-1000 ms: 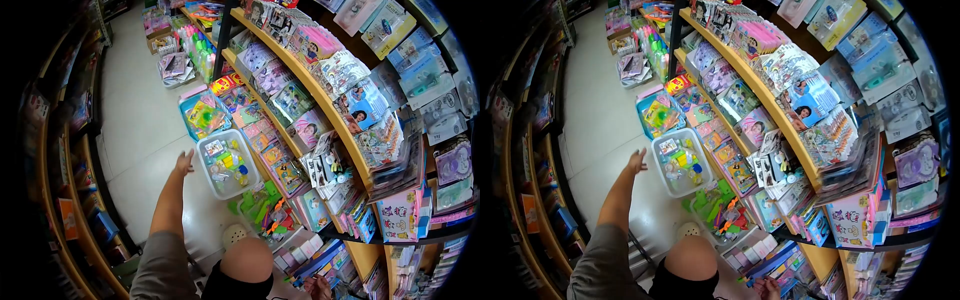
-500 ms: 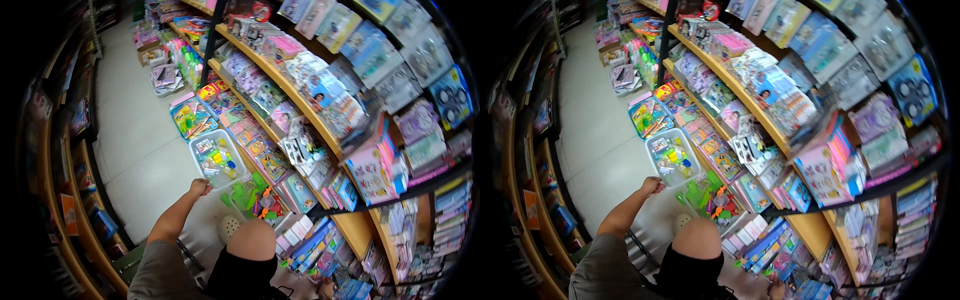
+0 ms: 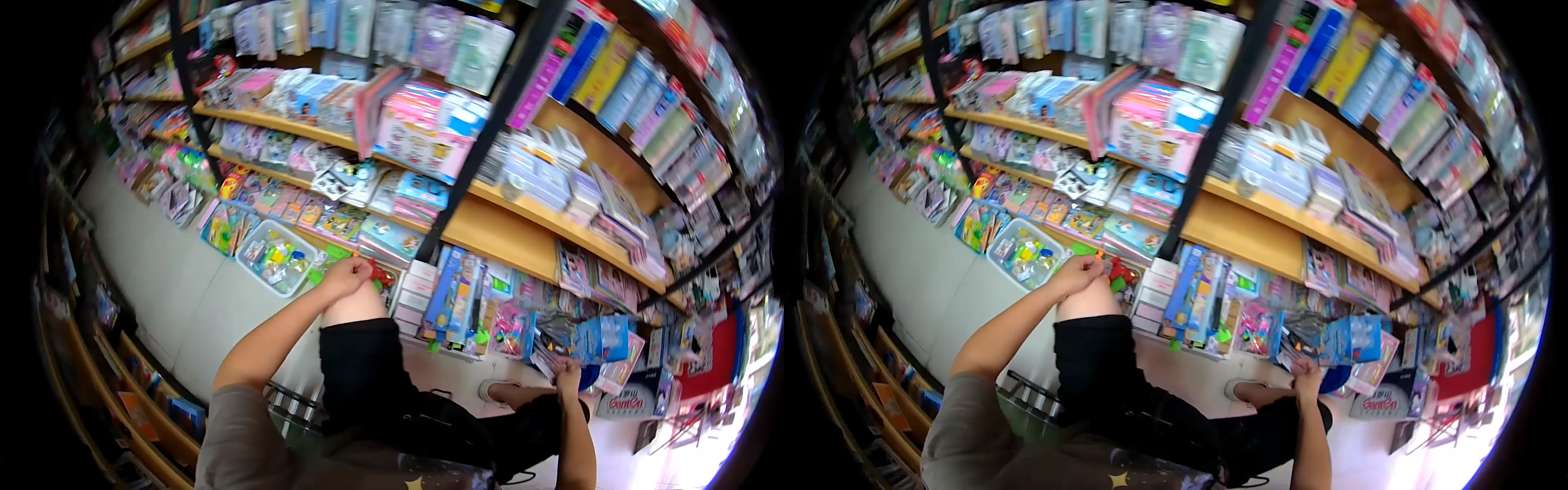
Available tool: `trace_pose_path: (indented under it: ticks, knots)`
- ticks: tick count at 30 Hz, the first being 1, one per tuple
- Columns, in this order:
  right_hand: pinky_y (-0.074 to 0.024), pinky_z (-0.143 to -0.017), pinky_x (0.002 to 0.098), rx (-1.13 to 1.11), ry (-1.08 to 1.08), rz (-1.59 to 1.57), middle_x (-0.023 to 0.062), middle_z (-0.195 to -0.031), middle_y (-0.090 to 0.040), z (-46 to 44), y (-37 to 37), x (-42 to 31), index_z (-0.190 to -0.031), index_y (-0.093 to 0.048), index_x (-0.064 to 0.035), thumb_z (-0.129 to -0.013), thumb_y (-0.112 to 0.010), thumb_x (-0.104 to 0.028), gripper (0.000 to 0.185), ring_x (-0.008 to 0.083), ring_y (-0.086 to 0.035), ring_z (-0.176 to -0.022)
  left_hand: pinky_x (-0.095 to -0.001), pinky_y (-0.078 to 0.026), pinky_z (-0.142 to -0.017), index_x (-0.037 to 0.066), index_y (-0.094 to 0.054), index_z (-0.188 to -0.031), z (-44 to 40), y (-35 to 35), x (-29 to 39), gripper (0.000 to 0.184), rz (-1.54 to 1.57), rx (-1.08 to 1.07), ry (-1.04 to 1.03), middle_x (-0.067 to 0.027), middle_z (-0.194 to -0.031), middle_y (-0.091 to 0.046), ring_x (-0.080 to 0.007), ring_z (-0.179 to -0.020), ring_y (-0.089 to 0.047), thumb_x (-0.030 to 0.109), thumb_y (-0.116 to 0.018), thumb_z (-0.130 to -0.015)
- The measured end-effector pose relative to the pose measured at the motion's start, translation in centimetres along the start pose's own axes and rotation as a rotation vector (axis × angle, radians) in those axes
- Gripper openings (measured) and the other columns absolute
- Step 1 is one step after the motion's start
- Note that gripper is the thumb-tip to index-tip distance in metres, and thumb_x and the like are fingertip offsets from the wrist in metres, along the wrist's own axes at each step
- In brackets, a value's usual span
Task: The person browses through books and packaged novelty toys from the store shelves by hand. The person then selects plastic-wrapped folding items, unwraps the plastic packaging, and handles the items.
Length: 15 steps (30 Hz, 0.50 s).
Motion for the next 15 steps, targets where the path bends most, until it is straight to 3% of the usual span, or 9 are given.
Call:
trace_pose_path:
  ticks: [3, 4, 7, 10, 12, 15]
  knots:
    - [-0.0407, -0.040, 0.0227, 0.014, -0.104, -0.199, 0.0009, -0.064, -0.052, -2.9, -1.3, 6.2, -0.083, -0.052, -0.0059, -0.073, -0.060, 0.006, 0.018, 0.0099, -0.051, -0.048, -0.0365, -0.048, -0.070, 0.008, -0.063, -0.089, 2.3, -1.7, 6.2, 0.021, -0.717, -0.007, -0.039, -0.0112, -0.082, -0.065, -0.0263, -0.078, -0.062, 0.026, -0.057, -0.080]
    - [-0.0421, -0.041, 0.0228, 0.001, -0.115, -0.242, 0.0016, -0.065, -0.052, -3.3, -2.3, 6.2, -0.083, -0.051, -0.0057, -0.074, -0.058, 0.007, 0.017, 0.0111, -0.053, -0.049, -0.0422, -0.046, -0.074, 0.011, -0.063, -0.092, 2.5, -2.2, 6.1, 0.023, -0.850, -0.069, -0.008, -0.0135, -0.086, -0.064, -0.0324, -0.083, -0.060, 0.029, -0.055, -0.080]
    - [-0.0458, -0.047, 0.0241, -0.175, -0.103, -0.334, 0.0050, -0.068, -0.056, -2.4, -6.2, 1.1, -0.083, -0.052, -0.0033, -0.073, -0.052, 0.008, 0.015, 0.0132, -0.056, -0.054, -0.0438, -0.043, -0.078, 0.010, -0.063, -0.093, 3.4, -2.8, 5.6, 0.026, -1.053, -0.108, 0.000, -0.0130, -0.085, -0.064, -0.0312, -0.083, -0.061, 0.031, -0.055, -0.080]
    - [-0.0481, -0.056, 0.0279, -0.472, 0.276, 0.158, 0.0084, -0.071, -0.059, -2.3, -10.2, 0.4, -0.083, -0.055, -0.0018, -0.074, -0.052, 0.004, 0.011, 0.0182, -0.059, -0.060, -0.0444, -0.041, -0.082, 0.010, -0.062, -0.093, 4.8, -2.9, 6.5, 0.027, -1.121, -0.123, 0.051, -0.0136, -0.086, -0.064, -0.0306, -0.083, -0.061, 0.032, -0.055, -0.080]
    - [-0.0480, -0.063, 0.0312, -0.609, 0.423, 0.276, 0.0103, -0.076, -0.061, -0.6, -12.2, -2.0, -0.083, -0.058, -0.0020, -0.075, -0.053, -0.002, 0.009, 0.0226, -0.060, -0.068, -0.0430, -0.043, -0.080, 0.011, -0.062, -0.096, 5.2, -3.0, 5.9, 0.028, -1.207, -0.177, 0.092, -0.0138, -0.088, -0.064, -0.0318, -0.083, -0.061, 0.033, -0.056, -0.079]
    - [-0.0462, -0.071, 0.0372, -0.773, 0.470, 0.371, 0.0130, -0.083, -0.062, 2.3, -14.2, -4.7, -0.087, -0.059, -0.0037, -0.079, -0.052, -0.015, 0.015, 0.0299, -0.059, -0.079, -0.0425, -0.045, -0.078, 0.011, -0.062, -0.096, 5.2, -3.7, 5.0, 0.028, -1.278, -0.255, 0.134, -0.0137, -0.088, -0.065, -0.0315, -0.083, -0.061, 0.033, -0.057, -0.079]
Point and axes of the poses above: each hand's wrist, its own z-axis away from the middle knuckle, its own y-axis out of the back of the hand, x = y × z, the point moved 6 cm from there along -z, towards the middle knuckle
